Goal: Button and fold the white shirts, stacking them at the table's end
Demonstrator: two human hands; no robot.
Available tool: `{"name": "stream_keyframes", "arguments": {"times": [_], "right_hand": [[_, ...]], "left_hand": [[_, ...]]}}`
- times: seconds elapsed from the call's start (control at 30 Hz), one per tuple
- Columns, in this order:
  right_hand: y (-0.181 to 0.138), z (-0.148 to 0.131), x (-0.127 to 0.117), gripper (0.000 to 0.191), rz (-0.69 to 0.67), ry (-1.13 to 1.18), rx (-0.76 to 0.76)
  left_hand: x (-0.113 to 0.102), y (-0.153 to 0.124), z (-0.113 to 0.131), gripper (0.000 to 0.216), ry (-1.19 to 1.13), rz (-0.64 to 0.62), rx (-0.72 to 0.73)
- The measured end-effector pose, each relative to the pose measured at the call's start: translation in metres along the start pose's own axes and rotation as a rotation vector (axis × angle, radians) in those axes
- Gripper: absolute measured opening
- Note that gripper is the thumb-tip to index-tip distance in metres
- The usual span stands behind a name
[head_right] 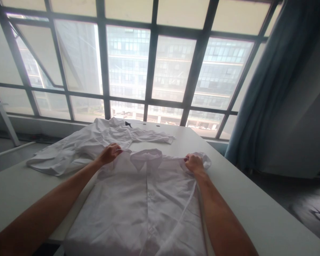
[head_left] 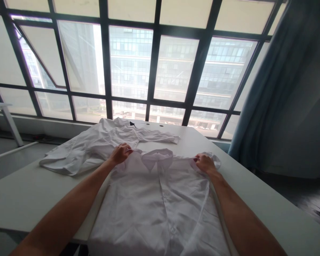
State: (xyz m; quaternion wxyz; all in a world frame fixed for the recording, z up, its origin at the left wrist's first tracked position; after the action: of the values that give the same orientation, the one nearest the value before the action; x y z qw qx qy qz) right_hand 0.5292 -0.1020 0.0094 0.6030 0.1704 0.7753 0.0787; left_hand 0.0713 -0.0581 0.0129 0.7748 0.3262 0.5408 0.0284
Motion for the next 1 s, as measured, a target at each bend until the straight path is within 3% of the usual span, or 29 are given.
{"name": "stream_keyframes", "arguments": {"times": [0.07,0.17,0.4,0.57,0.7,0.77,0.8,0.87,0.93,1.0], "right_hand": [[0.003,0.007,0.003,0.021,-0.020,0.050,-0.007],[0.006,0.012,0.008,0.016,-0.068,0.157,-0.047],[0.006,0.014,-0.007,0.020,-0.120,0.398,-0.101],[-0.003,0.012,-0.046,0.020,-0.400,0.617,-0.087],[0.003,0.010,-0.074,0.039,-0.696,0.826,-0.094],[0.019,0.007,-0.079,0.047,-0.753,0.852,-0.095],[0.031,0.005,-0.079,0.050,-0.720,0.847,-0.088],[0.058,0.000,-0.072,0.053,-0.514,0.761,-0.034],[0.083,-0.005,-0.058,0.051,-0.230,0.513,0.066],[0.096,-0.006,-0.039,0.052,-0.060,0.202,0.141]], "left_hand": [[-0.006,0.001,-0.005,0.018,-0.088,0.074,-0.065],[-0.014,-0.001,-0.005,0.015,-0.143,0.071,-0.123],[-0.052,-0.002,0.006,0.036,-0.161,-0.034,0.111],[-0.080,0.001,-0.008,0.060,-0.263,-0.303,0.209],[-0.087,0.019,-0.026,0.043,-0.320,-0.362,0.229],[-0.088,0.041,-0.032,0.042,-0.334,-0.371,0.186],[-0.087,0.055,-0.034,0.041,-0.322,-0.374,0.147],[-0.082,0.083,-0.034,0.038,-0.203,-0.331,0.013],[-0.074,0.105,-0.032,0.036,0.036,-0.163,-0.167],[-0.059,0.113,-0.026,0.040,0.183,-0.052,-0.261]]}}
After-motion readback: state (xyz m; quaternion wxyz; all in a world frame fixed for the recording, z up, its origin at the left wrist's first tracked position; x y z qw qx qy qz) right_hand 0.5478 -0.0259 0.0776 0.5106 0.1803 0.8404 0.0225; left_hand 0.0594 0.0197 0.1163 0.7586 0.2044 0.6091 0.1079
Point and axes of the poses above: each hand's wrist, its own y-axis towards the middle knuckle, its own x-axis out of the palm, z = x × y, the point moved 2 cm from there along y, towards the middle knuckle, and after that the axes turned 6 degrees about y, right-handed, at the moved point
